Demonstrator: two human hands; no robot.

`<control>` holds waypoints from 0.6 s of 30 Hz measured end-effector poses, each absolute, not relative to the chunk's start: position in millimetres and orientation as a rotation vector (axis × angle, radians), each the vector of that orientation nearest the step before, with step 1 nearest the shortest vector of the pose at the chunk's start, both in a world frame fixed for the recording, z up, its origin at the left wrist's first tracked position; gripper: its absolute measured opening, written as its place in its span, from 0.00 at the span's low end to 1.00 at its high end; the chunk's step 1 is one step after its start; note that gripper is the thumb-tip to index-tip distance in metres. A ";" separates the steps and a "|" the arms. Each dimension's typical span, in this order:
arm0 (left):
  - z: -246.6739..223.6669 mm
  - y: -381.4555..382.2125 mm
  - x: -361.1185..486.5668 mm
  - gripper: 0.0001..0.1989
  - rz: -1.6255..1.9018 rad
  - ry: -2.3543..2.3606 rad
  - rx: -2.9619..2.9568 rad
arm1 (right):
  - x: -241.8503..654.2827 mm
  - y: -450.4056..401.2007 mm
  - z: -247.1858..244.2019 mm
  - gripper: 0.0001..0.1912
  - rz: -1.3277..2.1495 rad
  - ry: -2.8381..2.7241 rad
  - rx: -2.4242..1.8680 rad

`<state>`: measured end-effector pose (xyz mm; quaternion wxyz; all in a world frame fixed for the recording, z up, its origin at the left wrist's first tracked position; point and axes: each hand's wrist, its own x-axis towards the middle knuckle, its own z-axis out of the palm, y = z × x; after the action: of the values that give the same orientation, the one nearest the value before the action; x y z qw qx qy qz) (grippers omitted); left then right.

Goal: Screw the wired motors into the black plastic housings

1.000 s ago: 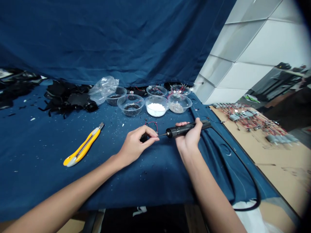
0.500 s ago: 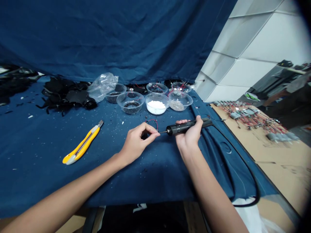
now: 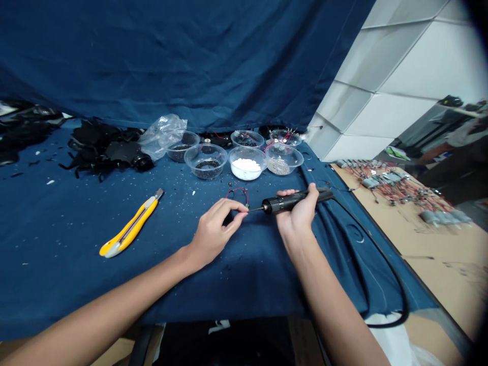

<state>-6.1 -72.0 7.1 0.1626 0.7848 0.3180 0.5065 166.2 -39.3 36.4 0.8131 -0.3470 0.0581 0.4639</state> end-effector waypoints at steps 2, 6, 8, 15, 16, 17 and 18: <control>7.6 -70.9 -5.9 0.03 1.475 0.927 2.213 | 165.9 -39.3 36.4 0.16 1.004 0.128 -0.743; 7.6 -69.9 -5.1 0.04 1.549 0.920 2.251 | 164.3 -39.6 35.7 0.16 1.010 0.126 -0.759; 6.8 -70.0 -4.1 0.05 1.566 0.917 2.297 | 163.4 -40.3 36.1 0.17 0.998 0.104 -0.753; 9.6 -71.6 -2.9 0.06 1.485 0.906 2.502 | 166.5 -41.9 40.0 0.18 0.964 0.060 -0.728; 11.0 -72.4 -5.4 0.06 1.442 0.922 2.530 | 167.3 -42.2 40.0 0.18 0.967 0.063 -0.730; 12.1 -73.3 -8.9 0.07 1.401 0.957 2.553 | 168.0 -42.4 39.9 0.18 0.973 0.066 -0.728; 12.5 -74.0 -13.4 0.07 1.356 1.019 2.571 | 168.5 -42.7 39.9 0.18 0.978 0.071 -0.728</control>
<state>-13.4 -74.0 12.5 0.0307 0.8343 0.3306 0.4401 168.5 -42.7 39.9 0.8192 -0.3417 0.0334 0.4593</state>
